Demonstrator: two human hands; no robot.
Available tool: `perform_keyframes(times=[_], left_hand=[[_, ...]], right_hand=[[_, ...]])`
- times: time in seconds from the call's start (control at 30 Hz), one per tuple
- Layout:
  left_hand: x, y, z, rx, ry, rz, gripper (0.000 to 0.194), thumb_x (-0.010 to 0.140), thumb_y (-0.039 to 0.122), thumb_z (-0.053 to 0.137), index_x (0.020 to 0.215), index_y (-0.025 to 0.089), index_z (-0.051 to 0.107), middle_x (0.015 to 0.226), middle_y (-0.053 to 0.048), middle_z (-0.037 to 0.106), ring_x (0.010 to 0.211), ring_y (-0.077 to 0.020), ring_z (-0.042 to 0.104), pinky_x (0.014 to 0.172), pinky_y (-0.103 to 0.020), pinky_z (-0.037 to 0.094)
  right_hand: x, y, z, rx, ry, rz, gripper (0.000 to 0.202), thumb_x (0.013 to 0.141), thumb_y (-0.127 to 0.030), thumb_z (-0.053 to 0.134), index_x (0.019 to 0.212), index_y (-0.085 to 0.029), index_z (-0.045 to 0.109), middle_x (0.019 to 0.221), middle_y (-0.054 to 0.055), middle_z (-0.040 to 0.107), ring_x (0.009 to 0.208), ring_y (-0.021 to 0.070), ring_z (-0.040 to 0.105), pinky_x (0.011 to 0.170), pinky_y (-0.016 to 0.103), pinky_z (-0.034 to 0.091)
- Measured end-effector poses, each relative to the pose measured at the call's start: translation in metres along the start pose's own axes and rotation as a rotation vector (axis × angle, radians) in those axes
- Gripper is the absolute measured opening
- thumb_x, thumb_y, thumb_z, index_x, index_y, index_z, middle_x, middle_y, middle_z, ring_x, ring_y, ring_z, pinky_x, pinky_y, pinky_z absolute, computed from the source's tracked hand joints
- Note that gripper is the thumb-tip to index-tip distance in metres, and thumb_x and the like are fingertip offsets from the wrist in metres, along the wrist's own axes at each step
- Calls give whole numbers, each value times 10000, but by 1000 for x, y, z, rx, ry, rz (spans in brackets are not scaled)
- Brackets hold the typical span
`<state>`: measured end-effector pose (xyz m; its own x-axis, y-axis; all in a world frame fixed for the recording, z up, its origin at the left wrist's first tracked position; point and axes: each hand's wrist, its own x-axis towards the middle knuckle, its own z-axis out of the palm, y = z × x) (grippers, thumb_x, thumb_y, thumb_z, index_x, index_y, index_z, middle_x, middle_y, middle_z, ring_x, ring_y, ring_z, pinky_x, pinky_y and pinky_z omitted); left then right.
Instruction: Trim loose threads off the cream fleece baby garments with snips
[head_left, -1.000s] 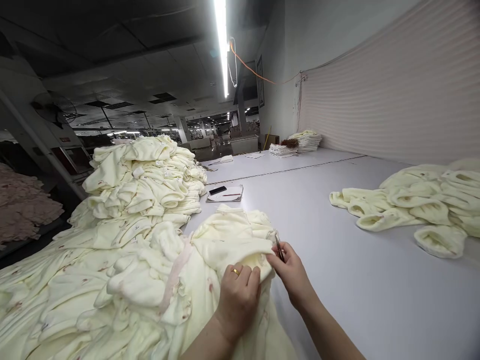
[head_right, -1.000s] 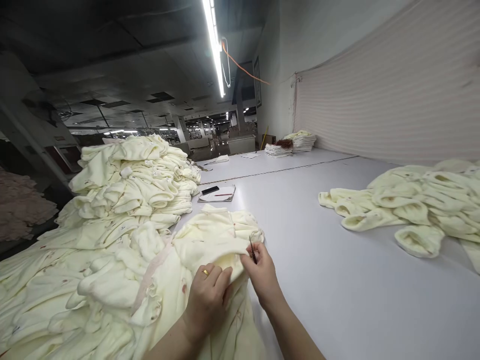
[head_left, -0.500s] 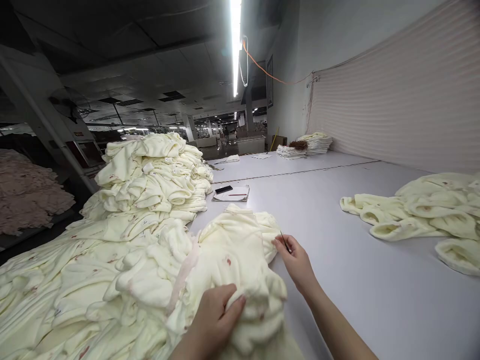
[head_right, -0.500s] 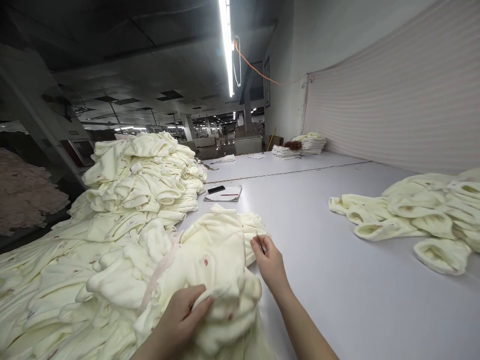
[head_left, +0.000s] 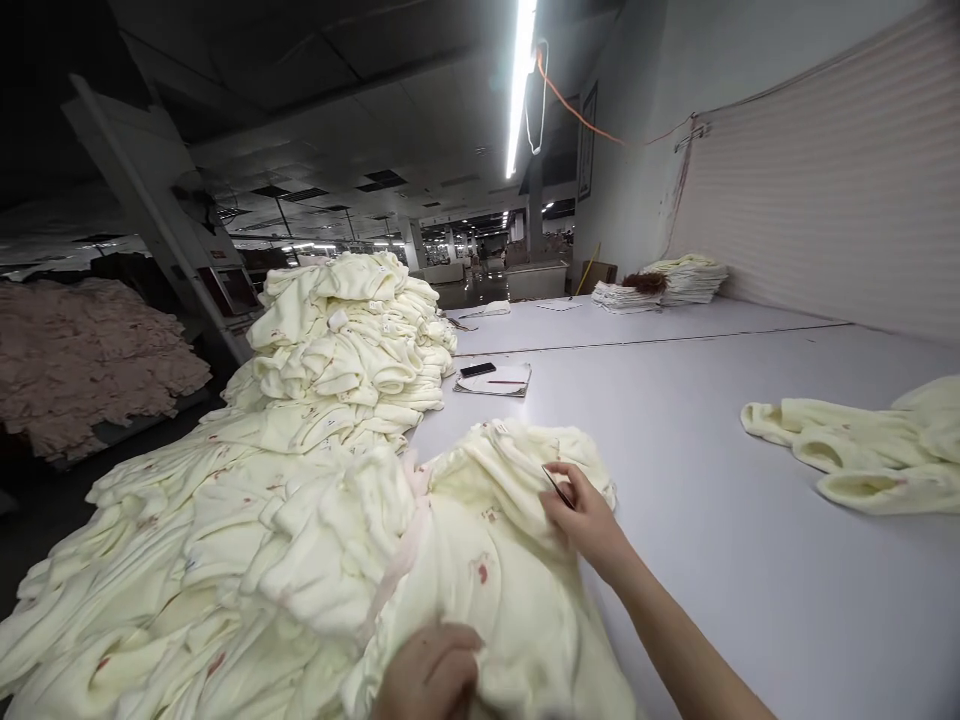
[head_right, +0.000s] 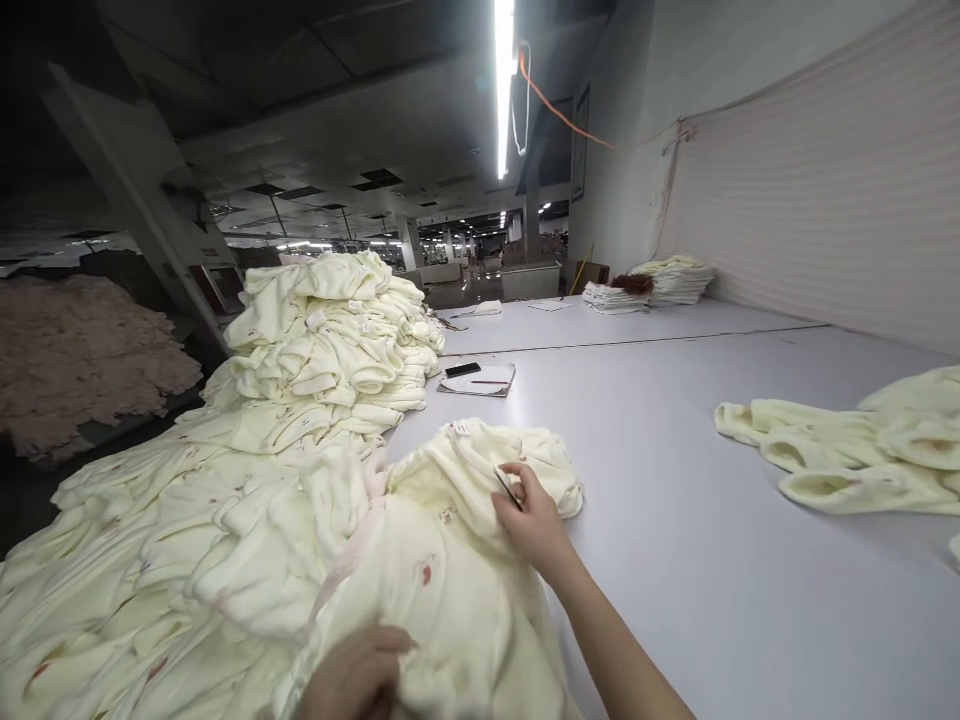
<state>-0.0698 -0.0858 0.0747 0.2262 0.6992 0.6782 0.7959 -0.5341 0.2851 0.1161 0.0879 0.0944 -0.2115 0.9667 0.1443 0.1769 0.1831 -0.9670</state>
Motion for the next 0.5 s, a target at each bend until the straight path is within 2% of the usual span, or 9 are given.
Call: perform_keyframes(times=[0.03, 0.1, 0.13, 0.23, 0.27, 0.3, 0.43, 0.5], left_hand=[[4, -1, -8, 41, 46, 13, 180, 879, 101, 370, 846, 188, 524, 907, -74, 603, 765, -147, 571, 680, -243, 479], [13, -3, -22, 154, 117, 60, 186, 836, 39, 406, 860, 168, 537, 928, -88, 558, 801, -153, 548, 686, -246, 483], [19, -2, -27, 209, 130, 86, 195, 817, 18, 423, 858, 165, 544, 911, -81, 543, 784, -148, 536, 667, -241, 480], [32, 4, -32, 298, 127, 133, 207, 794, 1, 453, 849, 172, 555, 843, -50, 522, 727, -138, 507, 626, -240, 468], [35, 7, -31, 300, 118, 133, 209, 793, 2, 453, 850, 177, 553, 837, -47, 523, 725, -139, 507, 628, -245, 469], [37, 10, -30, 294, 107, 129, 210, 792, 3, 452, 848, 181, 549, 835, -45, 524, 725, -139, 507, 630, -246, 469], [36, 17, -25, 212, 101, 53, 203, 792, 1, 445, 823, 192, 507, 812, -34, 494, 725, -136, 501, 630, -230, 463], [33, 17, -24, 139, 82, -1, 199, 796, 0, 436, 819, 193, 476, 805, -28, 474, 732, -135, 498, 641, -231, 459]], right_hand=[[-17, 1, -2, -1, -54, -12, 270, 783, -354, 547, 1022, -234, 581, 579, -74, 450, 544, 131, 467, 534, 245, 390], [-52, 2, -6, -60, -258, -77, 265, 818, -331, 514, 1052, -242, 603, 637, -41, 534, 588, 144, 517, 551, 249, 420], [-67, 2, -8, -124, -293, -119, 284, 814, -306, 523, 1081, -262, 610, 744, -14, 596, 648, 158, 556, 588, 262, 445], [-96, -8, -10, -226, -100, -252, 387, 816, -277, 538, 1200, -314, 563, 1018, 45, 606, 794, 195, 601, 651, 292, 487], [-99, -15, -9, -202, -55, -293, 373, 826, -283, 539, 1197, -314, 563, 1012, 53, 599, 796, 197, 600, 643, 288, 491], [-99, -22, -7, -157, -62, -322, 335, 839, -294, 540, 1172, -308, 574, 969, 53, 599, 774, 192, 596, 625, 279, 490], [-92, -44, 13, 10, -278, -376, 190, 846, -316, 579, 1020, -263, 634, 834, 31, 593, 718, 169, 567, 624, 263, 470], [-88, -46, 24, 38, -317, -406, 129, 857, -311, 560, 887, -224, 650, 798, 33, 591, 723, 171, 558, 646, 271, 452]])
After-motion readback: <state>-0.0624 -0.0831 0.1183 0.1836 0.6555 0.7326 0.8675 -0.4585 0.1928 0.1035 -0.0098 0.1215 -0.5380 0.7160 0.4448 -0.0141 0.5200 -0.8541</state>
